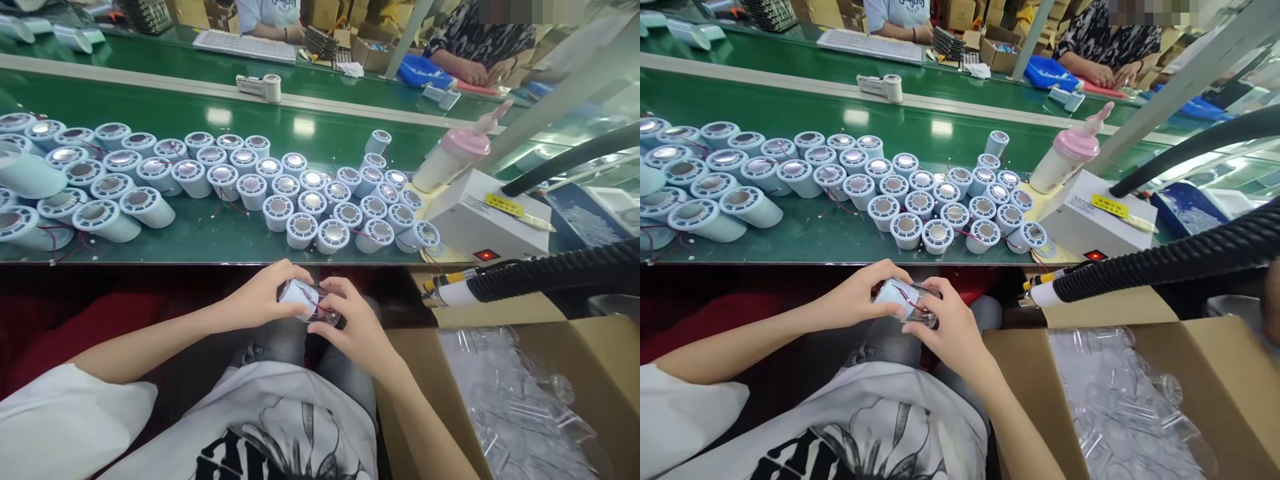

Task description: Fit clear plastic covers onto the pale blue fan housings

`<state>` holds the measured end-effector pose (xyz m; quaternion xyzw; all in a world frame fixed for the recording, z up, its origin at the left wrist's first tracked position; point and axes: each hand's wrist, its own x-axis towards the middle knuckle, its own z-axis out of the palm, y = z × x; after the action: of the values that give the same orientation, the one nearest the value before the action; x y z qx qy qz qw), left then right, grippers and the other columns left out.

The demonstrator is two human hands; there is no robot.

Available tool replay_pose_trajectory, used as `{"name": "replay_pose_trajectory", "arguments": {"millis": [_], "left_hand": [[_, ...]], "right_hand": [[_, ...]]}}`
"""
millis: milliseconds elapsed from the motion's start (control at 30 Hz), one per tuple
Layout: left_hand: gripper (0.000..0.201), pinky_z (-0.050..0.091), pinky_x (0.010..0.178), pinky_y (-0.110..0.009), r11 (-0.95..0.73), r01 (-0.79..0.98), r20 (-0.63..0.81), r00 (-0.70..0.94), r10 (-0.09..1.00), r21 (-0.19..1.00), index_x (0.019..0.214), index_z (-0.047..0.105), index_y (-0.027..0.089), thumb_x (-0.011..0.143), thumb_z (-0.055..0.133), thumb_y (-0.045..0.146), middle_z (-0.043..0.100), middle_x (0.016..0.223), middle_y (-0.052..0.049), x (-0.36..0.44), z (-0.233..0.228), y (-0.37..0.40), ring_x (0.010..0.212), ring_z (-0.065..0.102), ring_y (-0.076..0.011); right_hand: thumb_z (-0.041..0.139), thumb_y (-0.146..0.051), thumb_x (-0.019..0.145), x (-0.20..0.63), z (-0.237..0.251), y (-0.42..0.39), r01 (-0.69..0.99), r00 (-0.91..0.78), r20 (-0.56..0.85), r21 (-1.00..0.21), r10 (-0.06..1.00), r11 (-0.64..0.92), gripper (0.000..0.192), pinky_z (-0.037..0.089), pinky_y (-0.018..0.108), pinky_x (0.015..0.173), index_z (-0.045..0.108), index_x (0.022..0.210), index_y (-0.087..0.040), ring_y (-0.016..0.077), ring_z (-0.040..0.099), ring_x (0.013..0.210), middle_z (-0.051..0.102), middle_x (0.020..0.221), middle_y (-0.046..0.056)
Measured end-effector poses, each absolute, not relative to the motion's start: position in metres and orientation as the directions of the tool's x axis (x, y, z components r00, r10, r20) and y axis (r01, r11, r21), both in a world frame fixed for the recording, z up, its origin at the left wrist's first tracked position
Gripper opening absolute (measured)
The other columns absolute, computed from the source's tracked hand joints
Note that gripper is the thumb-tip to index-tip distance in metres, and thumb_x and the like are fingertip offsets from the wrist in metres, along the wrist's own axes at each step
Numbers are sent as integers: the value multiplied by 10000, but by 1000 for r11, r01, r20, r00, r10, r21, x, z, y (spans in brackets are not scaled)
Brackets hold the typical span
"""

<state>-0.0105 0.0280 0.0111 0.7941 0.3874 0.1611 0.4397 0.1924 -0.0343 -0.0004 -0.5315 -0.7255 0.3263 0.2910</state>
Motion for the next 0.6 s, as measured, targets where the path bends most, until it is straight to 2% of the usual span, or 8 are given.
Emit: {"name": "replay_pose_trajectory", "arguments": {"millis": [67, 133, 233, 333, 400, 467, 533, 600], "left_hand": [[577, 454, 893, -355, -310, 428, -46, 644, 763, 849, 1153, 614, 245, 654, 765, 493, 541, 1045, -57, -9, 2, 27, 972, 550, -219], [658, 438, 952, -409, -343, 394, 6, 648, 761, 853, 1161, 631, 256, 575, 815, 493, 507, 1088, -73, -7, -8, 28, 1036, 533, -247], [705, 436, 982, -442, -322, 320, 14, 689, 724, 891, 1194, 620, 264, 547, 849, 424, 477, 1230, -104, -5, -17, 28, 1144, 506, -287], [729, 494, 926, -395, -116, 195, -75, 759, 647, 974, 1293, 529, 256, 627, 815, 342, 530, 1277, -111, -3, -18, 26, 1147, 546, -268], [722, 507, 910, -375, 42, 132, -129, 770, 624, 990, 1317, 489, 230, 665, 793, 295, 568, 1263, -113, -1, -16, 24, 1098, 588, -243], [712, 515, 890, -362, 166, 88, -176, 743, 646, 982, 1301, 489, 207, 661, 796, 266, 572, 1263, -119, 0, -13, 22, 1056, 607, -228], [693, 548, 796, -336, 285, 49, -231, 721, 653, 957, 1283, 496, 202, 661, 796, 265, 563, 1262, -124, 1, -10, 20, 1000, 618, -219], [691, 562, 667, -297, 380, 32, -279, 738, 615, 924, 1300, 480, 215, 682, 782, 280, 568, 1230, -124, 0, -8, 17, 924, 627, -205]], "right_hand": [[631, -284, 831, 194, 1, -36, 446, -189, 74, -882, 979, 153, 163, 508, 366, 822, 611, 690, -203, 228, 607, 962, 573, 1072, 83], [594, -315, 855, 195, 0, -37, 329, -85, 59, -941, 995, 84, 242, 509, 342, 779, 618, 643, -200, 221, 615, 929, 605, 1002, 81], [683, -346, 787, 199, -7, -35, 152, 45, -26, -988, 999, -32, 263, 524, 322, 713, 624, 578, -197, 230, 630, 904, 655, 920, 74], [741, -383, 735, 204, -11, -34, -44, 89, -123, -992, 988, -119, 280, 557, 328, 659, 628, 563, -192, 241, 659, 878, 697, 899, 73], [745, -417, 728, 207, -10, -36, -107, 59, -114, -988, 992, -107, 262, 583, 364, 687, 655, 619, -196, 261, 669, 921, 713, 961, 81], [785, -391, 694, 210, -6, -40, 11, -34, -17, -1000, 999, -17, 212, 561, 428, 843, 711, 790, -217, 285, 635, 1051, 684, 1126, 87], [799, -286, 694, 213, -1, -46, 230, -148, 103, -964, 984, 136, 324, 480, 447, 988, 704, 1002, -252, 281, 569, 1172, 605, 1279, 83], [755, -190, 740, 216, 1, -53, 389, -219, 190, -883, 957, 264, 388, 446, 426, 1031, 661, 1107, -273, 256, 540, 1210, 568, 1325, 77]]}}
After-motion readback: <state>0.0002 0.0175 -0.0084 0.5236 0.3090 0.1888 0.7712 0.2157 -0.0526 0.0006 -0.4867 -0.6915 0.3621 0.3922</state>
